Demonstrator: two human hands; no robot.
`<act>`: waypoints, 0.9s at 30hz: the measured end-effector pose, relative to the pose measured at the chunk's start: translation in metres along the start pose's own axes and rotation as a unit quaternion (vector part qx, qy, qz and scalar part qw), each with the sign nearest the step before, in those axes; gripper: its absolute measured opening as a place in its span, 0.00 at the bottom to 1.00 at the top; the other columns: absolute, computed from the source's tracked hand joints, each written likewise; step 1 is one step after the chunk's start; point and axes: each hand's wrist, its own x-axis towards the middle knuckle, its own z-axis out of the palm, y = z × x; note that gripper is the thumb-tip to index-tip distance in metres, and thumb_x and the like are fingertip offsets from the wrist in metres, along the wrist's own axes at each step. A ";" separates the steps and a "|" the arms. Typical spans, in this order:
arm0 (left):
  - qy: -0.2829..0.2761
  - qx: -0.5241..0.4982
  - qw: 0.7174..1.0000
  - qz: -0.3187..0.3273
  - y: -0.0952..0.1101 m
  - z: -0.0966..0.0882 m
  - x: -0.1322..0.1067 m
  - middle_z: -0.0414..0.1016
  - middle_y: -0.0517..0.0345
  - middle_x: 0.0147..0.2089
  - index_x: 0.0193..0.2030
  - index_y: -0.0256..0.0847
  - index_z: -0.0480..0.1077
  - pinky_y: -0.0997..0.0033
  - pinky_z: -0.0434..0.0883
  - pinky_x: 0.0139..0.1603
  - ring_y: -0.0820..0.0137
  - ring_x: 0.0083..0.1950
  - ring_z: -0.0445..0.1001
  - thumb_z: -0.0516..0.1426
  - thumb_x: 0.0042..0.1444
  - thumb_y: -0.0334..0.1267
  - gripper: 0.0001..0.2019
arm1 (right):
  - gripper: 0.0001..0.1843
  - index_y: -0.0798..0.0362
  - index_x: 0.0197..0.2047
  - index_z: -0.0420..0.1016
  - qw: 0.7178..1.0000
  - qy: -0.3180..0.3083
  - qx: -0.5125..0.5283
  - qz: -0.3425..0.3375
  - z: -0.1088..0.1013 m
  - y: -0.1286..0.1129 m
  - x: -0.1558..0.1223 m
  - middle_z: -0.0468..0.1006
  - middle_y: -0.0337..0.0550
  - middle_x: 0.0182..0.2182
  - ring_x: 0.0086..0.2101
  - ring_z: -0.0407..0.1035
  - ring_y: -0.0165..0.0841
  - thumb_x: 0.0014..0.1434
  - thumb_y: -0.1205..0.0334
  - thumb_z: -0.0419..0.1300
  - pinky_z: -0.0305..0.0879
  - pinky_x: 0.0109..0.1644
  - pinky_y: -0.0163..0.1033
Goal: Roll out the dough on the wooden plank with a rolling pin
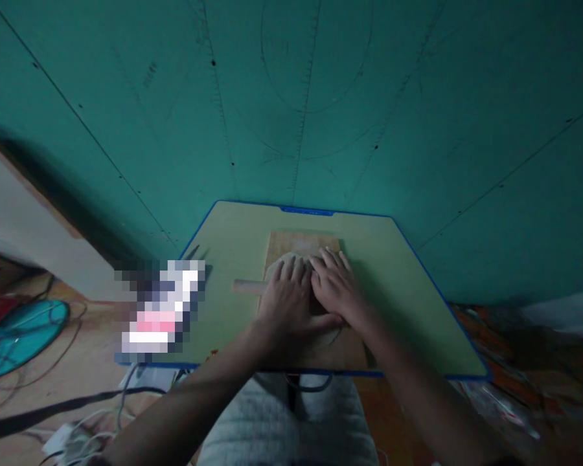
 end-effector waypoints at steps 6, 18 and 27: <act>0.045 -0.019 0.999 0.020 0.002 0.010 -0.014 0.61 0.33 0.67 0.65 0.28 0.61 0.45 0.51 0.69 0.45 0.69 0.57 0.46 0.49 0.77 0.53 | 0.26 0.57 0.64 0.67 1.000 0.006 0.001 -0.014 0.001 -0.004 -0.013 0.64 0.55 0.65 0.66 0.53 0.44 0.67 0.62 0.45 0.44 0.70 0.52; 0.043 -0.029 0.999 0.012 -0.006 0.010 0.001 0.66 0.36 0.63 0.63 0.31 0.64 0.44 0.52 0.69 0.46 0.67 0.60 0.49 0.52 0.72 0.47 | 0.27 0.55 0.65 0.65 1.000 -0.021 0.001 -0.014 0.003 0.001 0.006 0.62 0.55 0.66 0.66 0.52 0.43 0.65 0.62 0.48 0.44 0.70 0.53; 0.065 -0.057 0.996 0.014 -0.009 0.012 0.010 0.67 0.37 0.63 0.60 0.34 0.67 0.44 0.56 0.67 0.47 0.65 0.62 0.54 0.52 0.69 0.42 | 0.28 0.56 0.67 0.62 0.997 -0.065 0.030 -0.003 0.004 0.004 0.015 0.59 0.55 0.67 0.67 0.50 0.43 0.64 0.64 0.49 0.41 0.71 0.52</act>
